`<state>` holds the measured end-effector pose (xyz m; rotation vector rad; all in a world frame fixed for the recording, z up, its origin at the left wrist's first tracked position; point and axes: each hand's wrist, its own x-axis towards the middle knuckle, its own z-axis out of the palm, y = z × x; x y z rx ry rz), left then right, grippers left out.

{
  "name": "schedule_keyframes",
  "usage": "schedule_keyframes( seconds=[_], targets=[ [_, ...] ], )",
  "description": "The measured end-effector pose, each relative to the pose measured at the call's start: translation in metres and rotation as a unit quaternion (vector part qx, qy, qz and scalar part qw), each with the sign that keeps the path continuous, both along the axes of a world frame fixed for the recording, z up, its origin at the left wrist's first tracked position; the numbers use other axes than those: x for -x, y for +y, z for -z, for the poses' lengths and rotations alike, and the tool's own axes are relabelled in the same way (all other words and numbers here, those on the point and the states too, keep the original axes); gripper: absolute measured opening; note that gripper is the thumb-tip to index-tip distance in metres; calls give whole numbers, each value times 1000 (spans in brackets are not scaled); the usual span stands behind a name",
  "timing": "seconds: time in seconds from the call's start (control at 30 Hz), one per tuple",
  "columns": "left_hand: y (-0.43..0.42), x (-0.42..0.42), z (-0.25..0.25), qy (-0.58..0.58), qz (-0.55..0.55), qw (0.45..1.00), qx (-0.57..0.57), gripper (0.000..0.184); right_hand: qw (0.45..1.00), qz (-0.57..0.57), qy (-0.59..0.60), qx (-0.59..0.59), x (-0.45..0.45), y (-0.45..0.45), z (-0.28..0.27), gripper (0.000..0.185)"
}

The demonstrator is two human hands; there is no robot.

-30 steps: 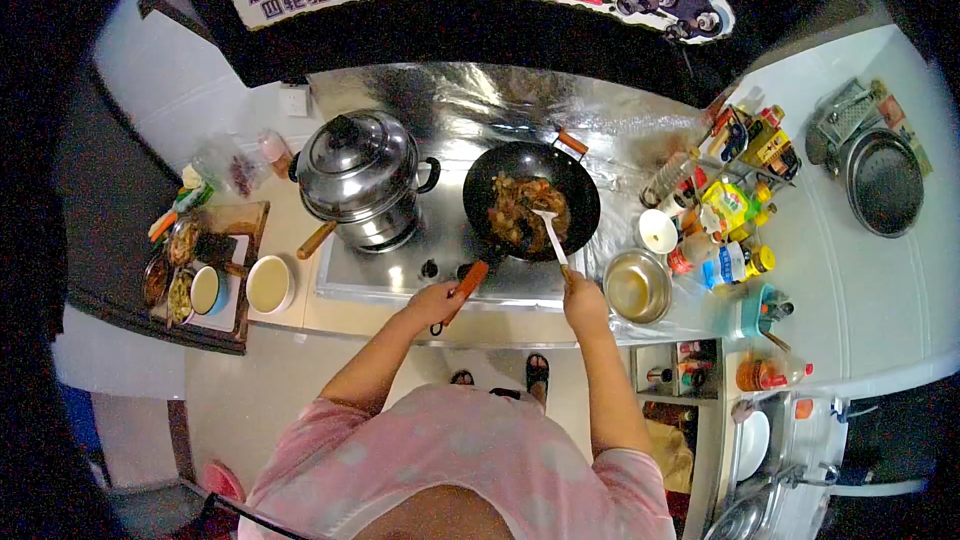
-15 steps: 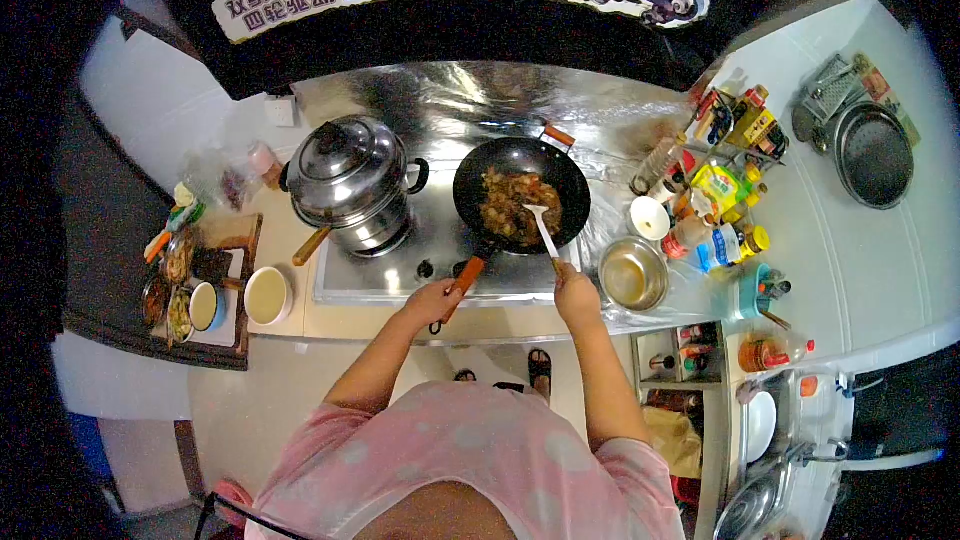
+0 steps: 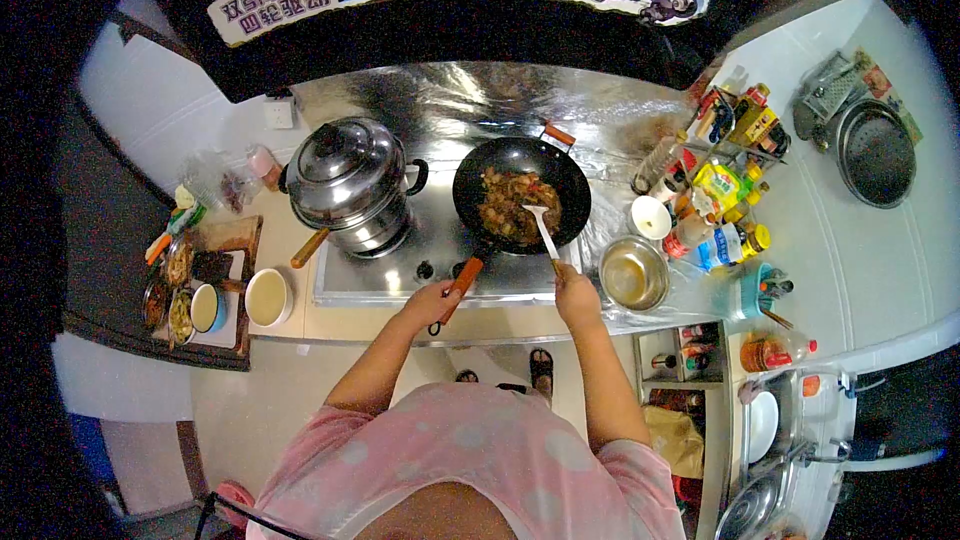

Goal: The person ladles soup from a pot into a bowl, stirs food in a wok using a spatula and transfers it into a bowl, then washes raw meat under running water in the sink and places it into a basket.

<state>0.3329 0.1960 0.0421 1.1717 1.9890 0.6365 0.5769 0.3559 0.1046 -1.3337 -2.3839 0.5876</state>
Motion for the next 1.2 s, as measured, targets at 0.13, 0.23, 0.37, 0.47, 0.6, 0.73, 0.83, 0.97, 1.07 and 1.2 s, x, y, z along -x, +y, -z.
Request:
schedule_keyframes(
  seconds=[0.13,0.23,0.37,0.47,0.6,0.73,0.83,0.97,1.07,1.2],
  targets=[
    [5,27,5,-10,22,999,-34,42,1000,-18,15,0,-4,0,3,25],
    [20,58,11,36,5,999,-26,37,1000,-12,9,13,-1,0,-2,26],
    [46,63,43,135,65,987,-54,34,1000,-15,1,2,-1,-1,-2,26],
    [60,53,49,195,124,973,-27,39,1000,-6,-20,8,2,-1,-8,26],
    [72,49,81,253,145,955,-62,48,999,3,-35,35,4,-2,-15,27],
    [73,50,66,249,191,949,-23,41,994,37,-70,71,8,-4,-17,25],
    [77,51,68,253,182,948,-58,33,999,22,-32,35,7,-5,-12,27],
    [80,51,69,252,173,948,-91,32,999,18,-18,33,9,-7,-17,27],
    [79,53,71,193,147,962,-128,32,999,18,-13,43,12,-10,-22,29],
    [80,68,96,151,36,956,-247,31,1000,-4,22,-19,9,-13,0,27]
  ],
)
